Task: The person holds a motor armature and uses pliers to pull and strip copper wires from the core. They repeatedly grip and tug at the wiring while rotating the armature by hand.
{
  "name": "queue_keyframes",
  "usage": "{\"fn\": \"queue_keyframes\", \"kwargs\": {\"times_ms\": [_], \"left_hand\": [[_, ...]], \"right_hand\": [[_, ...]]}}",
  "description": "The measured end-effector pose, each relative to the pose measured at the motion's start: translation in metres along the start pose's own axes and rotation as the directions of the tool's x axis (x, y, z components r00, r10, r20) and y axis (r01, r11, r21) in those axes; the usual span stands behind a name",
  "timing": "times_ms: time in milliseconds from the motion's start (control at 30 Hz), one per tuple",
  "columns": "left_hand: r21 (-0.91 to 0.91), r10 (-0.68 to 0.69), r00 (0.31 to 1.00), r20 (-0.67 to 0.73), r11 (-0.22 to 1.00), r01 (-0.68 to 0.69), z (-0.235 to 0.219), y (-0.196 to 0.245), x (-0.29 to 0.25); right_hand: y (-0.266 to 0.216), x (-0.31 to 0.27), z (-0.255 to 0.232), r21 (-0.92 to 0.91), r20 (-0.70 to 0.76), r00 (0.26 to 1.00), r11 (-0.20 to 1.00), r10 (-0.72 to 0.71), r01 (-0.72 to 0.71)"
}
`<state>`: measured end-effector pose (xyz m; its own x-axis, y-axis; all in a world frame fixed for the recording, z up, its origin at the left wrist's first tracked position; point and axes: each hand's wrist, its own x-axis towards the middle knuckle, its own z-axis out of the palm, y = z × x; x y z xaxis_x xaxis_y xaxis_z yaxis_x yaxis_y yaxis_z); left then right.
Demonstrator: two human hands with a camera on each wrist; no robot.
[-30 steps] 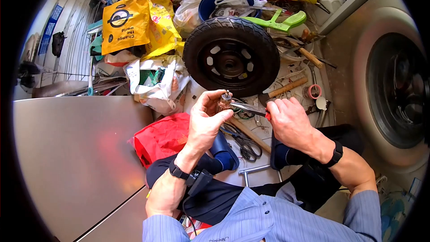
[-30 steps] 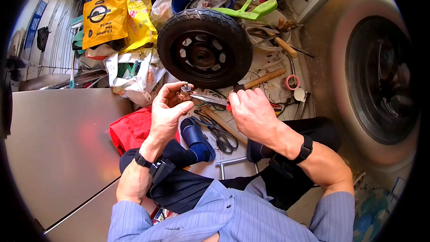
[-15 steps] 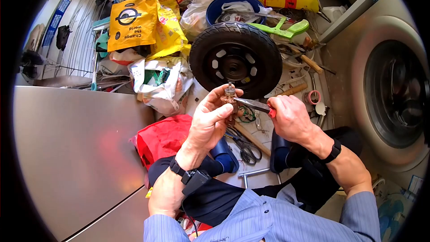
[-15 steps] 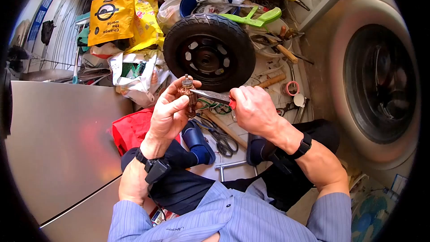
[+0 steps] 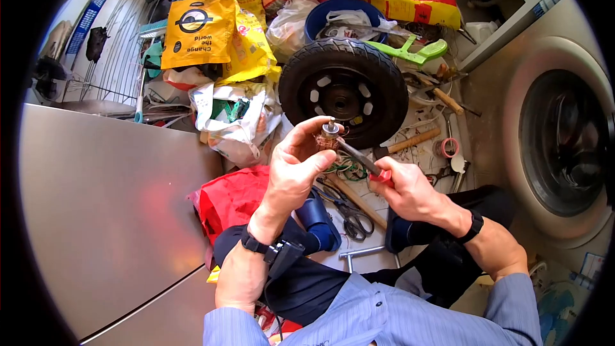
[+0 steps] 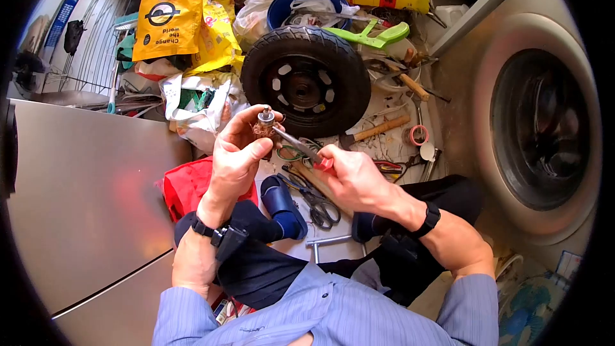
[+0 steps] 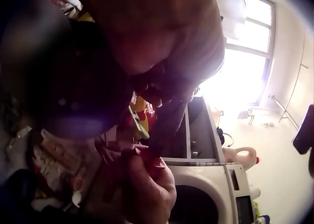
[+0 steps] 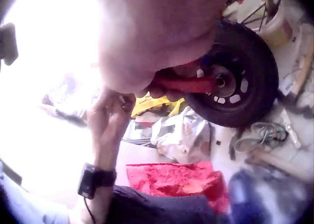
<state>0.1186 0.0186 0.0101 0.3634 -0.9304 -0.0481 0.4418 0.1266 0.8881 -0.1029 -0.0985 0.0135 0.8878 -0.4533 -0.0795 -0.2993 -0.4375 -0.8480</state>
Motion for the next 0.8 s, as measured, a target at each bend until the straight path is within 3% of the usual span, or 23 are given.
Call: {"fn": "queue_keyframes", "kwargs": {"times_ms": [67, 100, 133, 200, 267, 300, 367, 433, 500, 533, 600, 633, 700, 800], "left_hand": [[-0.169, -0.033, 0.997, 0.067, 0.985, 0.044, -0.002, 0.005, -0.002], [-0.255, -0.087, 0.985, 0.150, 0.959, 0.123, -0.006, 0.008, -0.002], [-0.251, -0.085, 0.986, 0.145, 0.961, 0.120, -0.007, 0.007, -0.004], [-0.466, -0.140, 0.972, 0.186, 0.859, 0.213, -0.007, -0.002, -0.008], [-0.477, -0.187, 0.960, 0.208, 0.837, 0.267, -0.007, -0.014, -0.012], [-0.440, -0.175, 0.962, 0.208, 0.862, 0.252, -0.005, -0.015, -0.012], [-0.394, -0.163, 0.963, 0.215, 0.887, 0.239, -0.001, -0.013, -0.009], [-0.424, -0.170, 0.979, 0.113, 0.883, 0.202, 0.001, -0.009, -0.007], [-0.443, -0.172, 0.980, 0.097, 0.875, 0.197, -0.002, -0.009, -0.007], [-0.463, -0.175, 0.981, 0.086, 0.865, 0.195, -0.003, -0.009, -0.006], [-0.460, -0.170, 0.981, 0.090, 0.867, 0.192, -0.006, -0.013, -0.004], [-0.442, -0.167, 0.982, 0.084, 0.877, 0.187, -0.004, -0.013, -0.004], [-0.422, -0.167, 0.983, 0.080, 0.887, 0.185, -0.001, -0.012, -0.003], [-0.399, -0.175, 0.981, 0.079, 0.896, 0.193, 0.002, -0.013, -0.005]], "right_hand": [[-0.011, -0.003, -0.003, 0.055, 0.037, 0.999, 0.998, 0.015, -0.017], [-0.018, -0.004, -0.005, 0.171, 0.127, 0.986, 0.977, 0.109, -0.130], [-0.022, -0.006, -0.005, 0.274, 0.230, 0.955, 0.929, 0.188, -0.249], [-0.021, -0.004, -0.006, 0.335, 0.239, 0.957, 0.912, 0.162, -0.238], [-0.028, 0.003, -0.021, 0.630, 0.222, 0.953, 0.715, 0.208, -0.303], [-0.031, 0.006, -0.026, 0.649, 0.143, 0.973, 0.725, 0.180, -0.229], [-0.025, 0.009, -0.032, 0.534, 0.043, 0.982, 0.826, 0.184, -0.179], [-0.011, 0.008, -0.029, 0.451, -0.011, 0.990, 0.885, 0.140, -0.120], [-0.005, 0.006, -0.029, 0.066, -0.089, 0.992, 0.993, -0.089, 0.095], [-0.004, 0.006, -0.028, 0.066, -0.086, 0.992, 0.993, -0.089, 0.095], [-0.002, 0.005, -0.027, -0.234, -0.115, 0.977, 0.960, -0.182, 0.151], [-0.001, 0.004, -0.026, -0.230, -0.116, 0.977, 0.962, -0.179, 0.149], [0.000, 0.004, -0.024, -0.396, -0.162, 0.937, 0.890, -0.311, 0.227], [0.003, 0.004, -0.023, -0.528, -0.166, 0.930, 0.826, -0.329, 0.199]]}}
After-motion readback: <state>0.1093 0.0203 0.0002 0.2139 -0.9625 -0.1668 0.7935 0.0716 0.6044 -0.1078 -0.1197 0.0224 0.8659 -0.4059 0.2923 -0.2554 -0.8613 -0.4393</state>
